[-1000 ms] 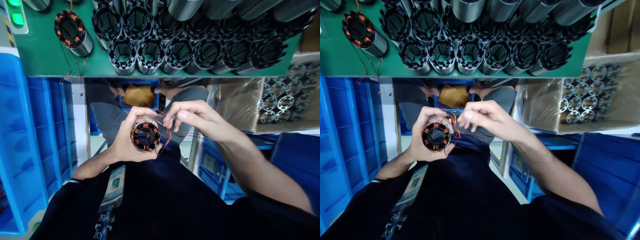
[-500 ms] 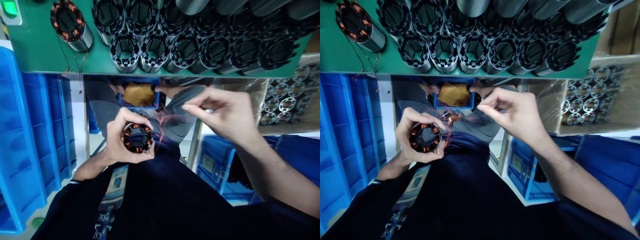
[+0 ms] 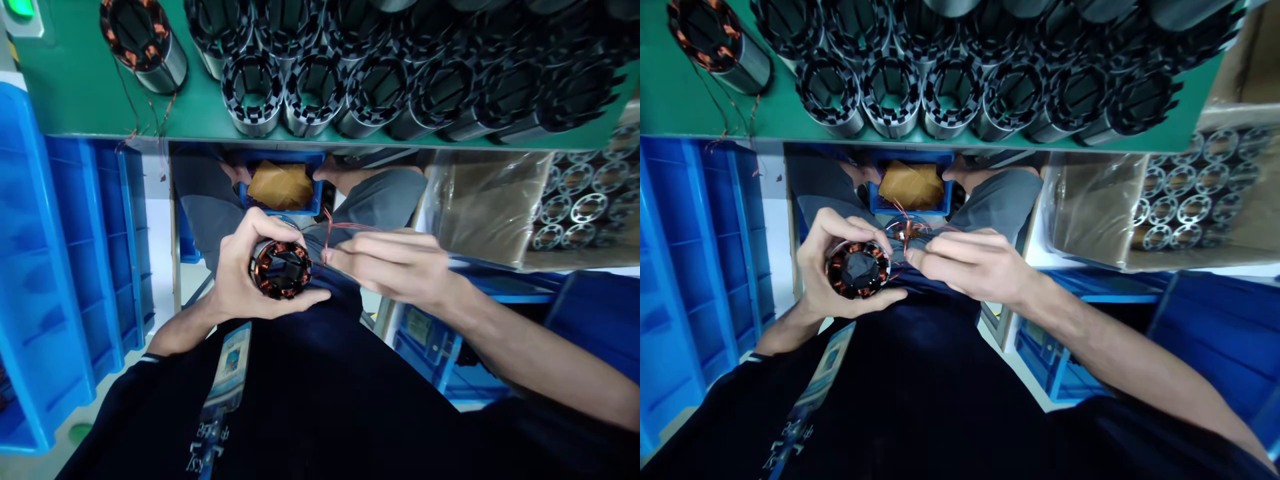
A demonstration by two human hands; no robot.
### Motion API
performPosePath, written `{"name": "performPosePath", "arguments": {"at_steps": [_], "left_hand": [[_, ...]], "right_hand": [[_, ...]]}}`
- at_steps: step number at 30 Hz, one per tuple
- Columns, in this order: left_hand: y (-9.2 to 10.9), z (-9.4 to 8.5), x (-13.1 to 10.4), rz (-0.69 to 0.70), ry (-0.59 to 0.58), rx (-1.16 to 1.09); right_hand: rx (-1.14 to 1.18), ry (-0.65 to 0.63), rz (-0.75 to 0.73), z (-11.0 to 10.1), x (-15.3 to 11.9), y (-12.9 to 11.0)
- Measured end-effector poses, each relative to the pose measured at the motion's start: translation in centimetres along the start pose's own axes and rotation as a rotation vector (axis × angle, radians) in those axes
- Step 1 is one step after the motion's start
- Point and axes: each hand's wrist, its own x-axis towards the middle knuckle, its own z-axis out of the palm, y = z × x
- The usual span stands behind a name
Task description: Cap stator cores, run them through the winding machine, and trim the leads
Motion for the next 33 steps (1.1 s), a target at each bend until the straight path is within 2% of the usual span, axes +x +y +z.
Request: {"name": "performPosePath", "arguments": {"at_steps": [2, 4, 7, 9, 12, 15, 18, 22, 24, 26, 29, 31, 33], "left_hand": [[-0.9, 0.0, -0.6, 0.036, 0.048, 0.044], [-1.5, -0.2, -1.0, 0.047, 0.087, 0.136], [-1.5, -0.8, -0.8, 0.098, 0.084, 0.307], [-1.0, -1.0, -0.2, 0.179, 0.045, 0.380], [0.0, -1.1, 0.7, 0.265, -0.016, 0.412], [0.8, -0.8, 0.9, 0.246, -0.081, 0.370], [1.1, -0.7, 0.5, 0.227, -0.106, 0.329], [0.4, -1.1, 0.1, 0.215, -0.079, 0.340], [-0.3, -1.6, 0.0, 0.204, -0.076, 0.378], [-0.9, -2.0, -0.1, 0.194, -0.081, 0.464], [-1.6, -2.5, -0.3, 0.186, -0.120, 0.631], [-1.7, -2.4, -0.4, 0.215, -0.150, 0.695], [-1.5, -2.1, -0.4, 0.265, -0.163, 0.716]], "right_hand": [[0.045, -0.095, 0.043, -0.1, 0.0, 0.5], [0.072, -0.151, 0.147, -1.1, 0.5, 0.3], [0.194, -0.084, 0.324, -3.1, 1.5, -1.2], [0.360, -0.079, 0.372, -3.6, 2.1, -2.0], [0.645, -0.154, 0.423, -2.9, 2.6, -2.1], [0.800, -0.179, 0.451, -1.9, 2.6, -1.4], [0.773, -0.201, 0.410, -1.4, 2.2, -0.9], [0.615, -0.189, 0.368, -0.5, 1.5, 0.6], [0.542, -0.214, 0.422, -0.5, 1.2, 1.6], [0.455, -0.185, 0.523, -1.1, 1.3, 2.0], [0.364, -0.088, 0.607, -2.4, 2.2, 0.7], [0.374, -0.124, 0.536, -2.4, 3.1, -0.9], [0.424, -0.207, 0.448, -1.4, 3.9, -2.3]]}}
